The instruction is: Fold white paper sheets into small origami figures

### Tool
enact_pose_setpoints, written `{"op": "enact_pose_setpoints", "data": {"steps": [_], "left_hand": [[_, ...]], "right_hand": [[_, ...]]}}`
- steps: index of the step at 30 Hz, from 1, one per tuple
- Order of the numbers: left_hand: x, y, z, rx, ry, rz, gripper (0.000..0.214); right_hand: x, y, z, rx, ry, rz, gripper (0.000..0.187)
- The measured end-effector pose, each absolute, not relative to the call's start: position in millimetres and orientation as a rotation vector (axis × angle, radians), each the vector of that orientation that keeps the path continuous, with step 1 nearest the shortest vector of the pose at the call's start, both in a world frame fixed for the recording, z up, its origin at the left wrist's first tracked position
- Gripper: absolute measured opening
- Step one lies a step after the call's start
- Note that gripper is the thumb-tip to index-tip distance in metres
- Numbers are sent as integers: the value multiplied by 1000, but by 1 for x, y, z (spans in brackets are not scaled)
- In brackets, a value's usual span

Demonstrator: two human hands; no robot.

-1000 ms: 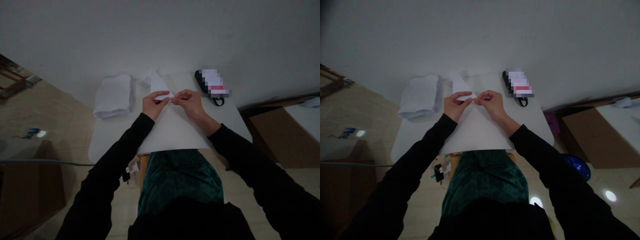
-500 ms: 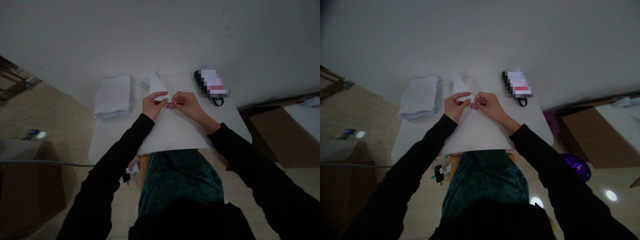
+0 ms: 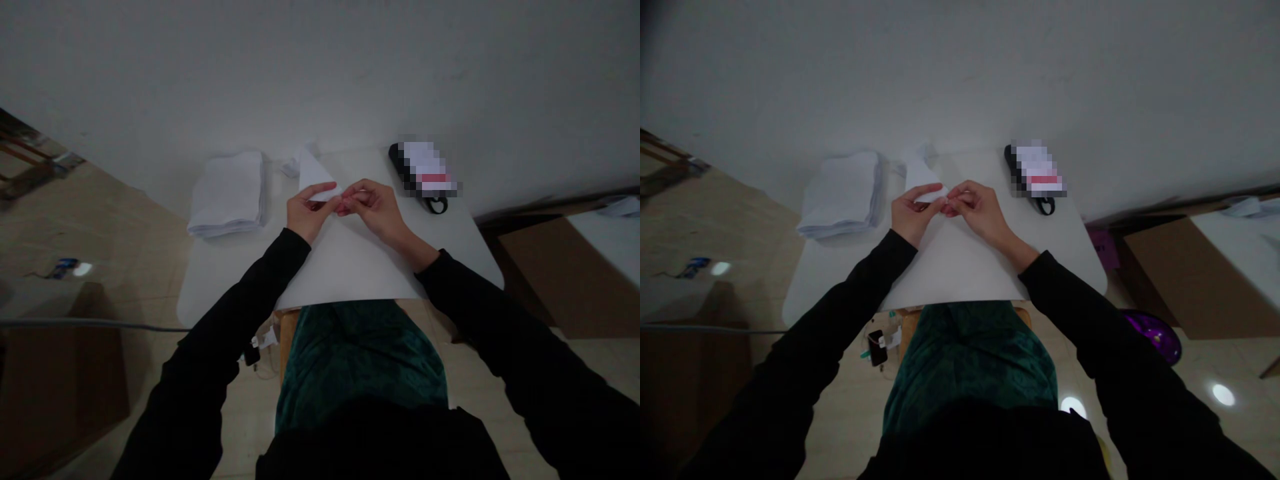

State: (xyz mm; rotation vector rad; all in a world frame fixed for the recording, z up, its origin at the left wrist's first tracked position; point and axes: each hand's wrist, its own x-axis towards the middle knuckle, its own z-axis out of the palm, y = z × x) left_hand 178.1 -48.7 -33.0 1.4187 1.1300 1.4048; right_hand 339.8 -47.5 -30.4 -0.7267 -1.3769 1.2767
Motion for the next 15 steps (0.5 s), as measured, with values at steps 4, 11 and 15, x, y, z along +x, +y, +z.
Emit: {"op": "enact_pose_setpoints", "data": {"steps": [4, 11, 15], "left_hand": [[180, -54, -30, 1428, 1123, 1380, 38], [178, -49, -28, 1568, 1174, 1323, 36], [164, -38, -21, 1587, 1114, 1459, 53]], "right_hand": [[340, -50, -30, -809, -1342, 1304, 46], [347, -43, -27, -847, -1509, 1245, 32], [362, -31, -24, -906, -1619, 1213, 28]]}}
